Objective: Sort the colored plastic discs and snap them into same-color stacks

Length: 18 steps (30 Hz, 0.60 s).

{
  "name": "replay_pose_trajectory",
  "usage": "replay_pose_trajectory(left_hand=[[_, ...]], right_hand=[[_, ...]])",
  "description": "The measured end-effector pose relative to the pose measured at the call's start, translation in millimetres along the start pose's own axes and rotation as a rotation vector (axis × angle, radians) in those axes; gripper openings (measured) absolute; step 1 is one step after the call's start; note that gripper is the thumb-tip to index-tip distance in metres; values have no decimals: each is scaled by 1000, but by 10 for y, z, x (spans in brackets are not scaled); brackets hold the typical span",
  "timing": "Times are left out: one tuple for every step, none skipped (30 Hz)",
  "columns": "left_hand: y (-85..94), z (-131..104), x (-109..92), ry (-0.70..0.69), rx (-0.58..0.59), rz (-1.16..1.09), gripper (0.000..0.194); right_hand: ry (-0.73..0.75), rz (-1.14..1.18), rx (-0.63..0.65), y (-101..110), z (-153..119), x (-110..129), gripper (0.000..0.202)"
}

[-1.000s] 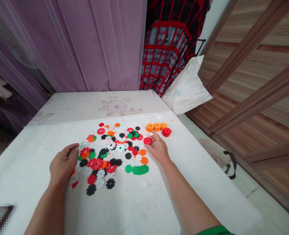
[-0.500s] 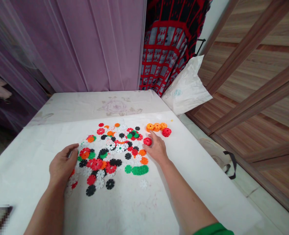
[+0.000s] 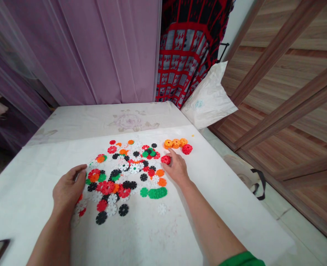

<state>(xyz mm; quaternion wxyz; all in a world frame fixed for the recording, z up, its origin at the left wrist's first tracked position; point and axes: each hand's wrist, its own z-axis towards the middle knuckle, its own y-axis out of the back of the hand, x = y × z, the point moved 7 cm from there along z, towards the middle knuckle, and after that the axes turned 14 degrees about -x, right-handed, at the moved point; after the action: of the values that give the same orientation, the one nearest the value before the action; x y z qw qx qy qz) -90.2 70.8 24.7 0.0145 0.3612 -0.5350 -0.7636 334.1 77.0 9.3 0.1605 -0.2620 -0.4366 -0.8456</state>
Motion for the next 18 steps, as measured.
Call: replay_pose_trajectory(left_hand=[[-3,0,5,3,1,3,39],[-3,1,9,4,0,3,40],[-2,1,10,1,-3,1,40],[-1,1,12,-4,-6,-1,40],[0,0,14,-9,-7,-3,40],[3,1,15,-16,-13,-5,39],[5,2,17,-23,-18,-7,39],[8,3,20,-27,-25,-9,39],[9,5,22,-31,-31,-10,39],[8,7,21,-33,-34,-13,38],[7,9,20,-33,-36,-16,38],[5,11,20,-30,-33,-15,38],[1,13,18,-24,-27,-12,38],[-1,15,18,-17,-21,-7,38],[-2,17,18,-7,-13,-1,38],[0,18,16,-1,-9,2,38],[6,19,12,1,-11,2,37],[16,19,5,0,-16,-4,37]], right_hand=[[-3,6,-2,3,0,1,67],[-7,10,-3,6,0,2,67],[-11,11,-1,9,0,4,66],[-14,10,0,12,0,7,65],[-17,8,2,15,0,10,65],[-19,6,2,19,0,12,65],[-22,5,2,22,-1,13,65],[-24,5,1,26,-1,12,65],[-27,8,-3,30,-2,10,66],[-28,14,-8,33,-3,8,67],[-27,21,-15,37,-4,5,68],[-26,28,-20,39,-4,3,69],[-26,33,-23,40,-5,-1,69],[-26,34,-22,38,-7,-5,69],[-27,33,-19,35,-8,-9,70],[-27,30,-17,34,-8,-12,70],[-26,27,-17,34,-8,-13,70],[-24,24,-18,35,-8,-12,70]])
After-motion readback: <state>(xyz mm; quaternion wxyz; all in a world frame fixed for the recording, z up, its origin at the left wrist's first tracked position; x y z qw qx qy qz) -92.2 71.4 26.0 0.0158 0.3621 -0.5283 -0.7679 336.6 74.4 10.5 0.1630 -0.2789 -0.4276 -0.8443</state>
